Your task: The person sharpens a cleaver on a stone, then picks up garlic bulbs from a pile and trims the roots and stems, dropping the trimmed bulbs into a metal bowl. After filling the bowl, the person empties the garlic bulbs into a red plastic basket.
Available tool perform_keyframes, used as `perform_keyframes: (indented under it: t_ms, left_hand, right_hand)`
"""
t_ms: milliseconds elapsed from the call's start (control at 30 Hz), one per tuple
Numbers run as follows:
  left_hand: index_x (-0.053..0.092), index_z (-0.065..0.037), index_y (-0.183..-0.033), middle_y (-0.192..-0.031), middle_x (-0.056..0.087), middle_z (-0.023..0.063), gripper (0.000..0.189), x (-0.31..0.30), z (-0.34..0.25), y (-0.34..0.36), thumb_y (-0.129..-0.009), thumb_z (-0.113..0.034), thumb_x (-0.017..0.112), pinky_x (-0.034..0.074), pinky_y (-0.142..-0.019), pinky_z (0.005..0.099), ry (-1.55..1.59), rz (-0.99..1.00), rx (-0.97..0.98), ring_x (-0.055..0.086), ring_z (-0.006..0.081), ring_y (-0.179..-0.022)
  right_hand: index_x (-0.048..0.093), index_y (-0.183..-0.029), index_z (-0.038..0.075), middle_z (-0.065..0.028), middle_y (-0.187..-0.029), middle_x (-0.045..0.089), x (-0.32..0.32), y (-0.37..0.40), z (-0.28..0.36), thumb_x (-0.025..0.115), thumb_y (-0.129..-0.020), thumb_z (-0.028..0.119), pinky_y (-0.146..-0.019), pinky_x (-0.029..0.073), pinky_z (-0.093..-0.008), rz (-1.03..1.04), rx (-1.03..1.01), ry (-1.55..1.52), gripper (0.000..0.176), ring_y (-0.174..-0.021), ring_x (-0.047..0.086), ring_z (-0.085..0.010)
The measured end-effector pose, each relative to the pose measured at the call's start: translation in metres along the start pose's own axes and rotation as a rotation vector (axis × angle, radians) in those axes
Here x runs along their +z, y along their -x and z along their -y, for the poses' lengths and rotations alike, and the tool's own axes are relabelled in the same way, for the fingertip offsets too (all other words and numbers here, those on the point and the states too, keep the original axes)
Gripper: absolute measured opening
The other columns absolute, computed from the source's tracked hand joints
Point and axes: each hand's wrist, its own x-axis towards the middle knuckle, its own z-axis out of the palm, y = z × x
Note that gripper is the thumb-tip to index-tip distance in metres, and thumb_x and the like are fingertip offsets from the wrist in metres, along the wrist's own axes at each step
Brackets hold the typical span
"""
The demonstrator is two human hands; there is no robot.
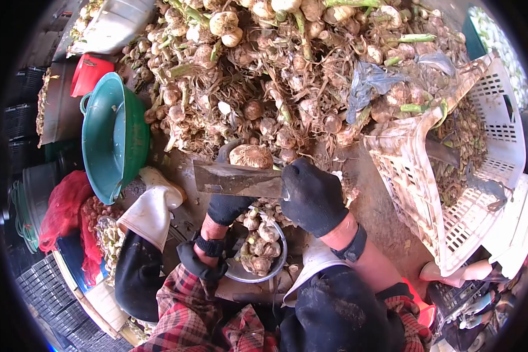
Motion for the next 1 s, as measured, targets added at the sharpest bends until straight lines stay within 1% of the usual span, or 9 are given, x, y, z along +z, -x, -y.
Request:
perform_keyframes:
  t_ms: [167, 300, 400, 533, 633, 700, 767, 833, 1000]
  left_hand:
    - [0.040, -0.002, -0.127, -0.113, 0.054, 0.0091, 0.085, 0.004, 0.001, 0.008, -0.060, -0.026, 0.088, 0.046, -0.091, 0.0331, -0.034, 0.028, 0.016, 0.056, 0.0175, -0.099]
    - [0.048, 0.000, -0.118, -0.101, 0.060, 0.0098, 0.080, -0.002, -0.011, 0.009, -0.055, -0.028, 0.088, 0.050, -0.080, 0.0331, 0.210, 0.194, -0.248, 0.060, 0.0180, -0.089]
    - [0.064, -0.004, -0.101, -0.092, 0.064, 0.0082, 0.051, -0.007, -0.034, 0.007, -0.061, -0.027, 0.084, 0.051, -0.075, 0.0334, 0.327, 0.063, -0.162, 0.064, 0.0213, -0.083]
    - [0.064, -0.004, -0.100, -0.090, 0.066, 0.0103, 0.048, -0.008, -0.014, 0.017, -0.062, -0.026, 0.083, 0.051, -0.073, 0.0329, 0.077, 0.279, -0.083, 0.065, 0.0232, -0.080]
    - [0.058, 0.001, -0.108, -0.088, 0.067, 0.0130, 0.059, -0.007, -0.005, 0.023, -0.062, -0.028, 0.081, 0.051, -0.075, 0.0324, -0.131, 0.277, 0.234, 0.065, 0.0223, -0.077]
    - [0.053, 0.003, -0.115, -0.091, 0.068, 0.0126, 0.068, -0.013, -0.024, 0.021, -0.062, -0.028, 0.081, 0.051, -0.078, 0.0321, 0.105, 0.225, -0.213, 0.066, 0.0203, -0.082]
    - [0.054, 0.001, -0.111, -0.097, 0.065, 0.0084, 0.068, -0.024, -0.038, 0.029, -0.058, -0.028, 0.085, 0.051, -0.080, 0.0312, 0.401, 0.228, -0.073, 0.063, 0.0172, -0.090]
    - [0.052, 0.001, -0.113, -0.097, 0.064, 0.0075, 0.072, -0.025, -0.033, 0.022, -0.057, -0.028, 0.085, 0.050, -0.081, 0.0308, 0.538, 0.178, -0.197, 0.062, 0.0157, -0.087]
    - [0.055, 0.001, -0.112, -0.095, 0.067, 0.0083, 0.066, -0.018, -0.032, 0.010, -0.059, -0.024, 0.084, 0.050, -0.078, 0.0293, 0.571, 0.285, -0.269, 0.062, 0.0134, -0.086]
  right_hand:
    - [0.053, -0.078, 0.008, -0.0093, -0.076, 0.051, 0.013, 0.009, -0.015, 0.070, -0.060, 0.011, -0.052, 0.048, -0.0396, 0.041, 0.000, -0.028, 0.025, -0.065, 0.058, -0.0299]
    - [0.050, -0.078, 0.009, -0.0084, -0.072, 0.049, 0.026, 0.015, -0.030, 0.073, -0.053, 0.011, -0.052, 0.046, -0.0399, 0.016, 0.009, -0.066, 0.035, -0.061, 0.056, -0.0325]
    - [0.050, -0.078, 0.009, -0.0090, -0.072, 0.050, 0.037, 0.024, -0.040, 0.073, -0.052, 0.010, -0.052, 0.046, -0.0392, -0.001, -0.022, -0.083, 0.034, -0.062, 0.056, -0.0329]
    - [0.054, -0.080, 0.011, -0.0079, -0.078, 0.053, 0.048, 0.034, -0.047, 0.075, -0.049, 0.011, -0.055, 0.048, -0.0409, 0.023, 0.010, -0.173, 0.038, -0.066, 0.058, -0.0311]
    - [0.055, -0.082, 0.011, -0.0092, -0.078, 0.055, 0.052, 0.036, -0.046, 0.074, -0.052, 0.012, -0.056, 0.048, -0.0411, 0.020, -0.004, -0.209, 0.036, -0.066, 0.059, -0.0321]
    - [0.056, -0.082, 0.010, -0.0104, -0.077, 0.056, 0.054, 0.036, -0.069, 0.074, -0.055, 0.011, -0.056, 0.048, -0.0413, 0.008, -0.021, -0.215, 0.033, -0.066, 0.059, -0.0327]
    - [0.056, -0.083, 0.009, -0.0130, -0.072, 0.059, 0.067, 0.054, -0.107, 0.073, -0.063, 0.014, -0.056, 0.049, -0.0421, 0.157, 0.433, 0.103, 0.026, -0.064, 0.061, -0.0340]
    - [0.055, -0.070, 0.007, -0.0168, -0.057, 0.051, 0.041, 0.045, -0.079, 0.063, -0.075, 0.012, -0.050, 0.047, -0.0427, -0.078, 0.324, 0.088, 0.010, -0.054, 0.056, -0.0374]
    - [0.055, -0.080, 0.009, -0.0130, -0.076, 0.058, 0.018, 0.023, -0.014, 0.067, -0.065, 0.011, -0.057, 0.050, -0.0414, 0.020, 0.053, -0.150, 0.019, -0.067, 0.060, -0.0344]
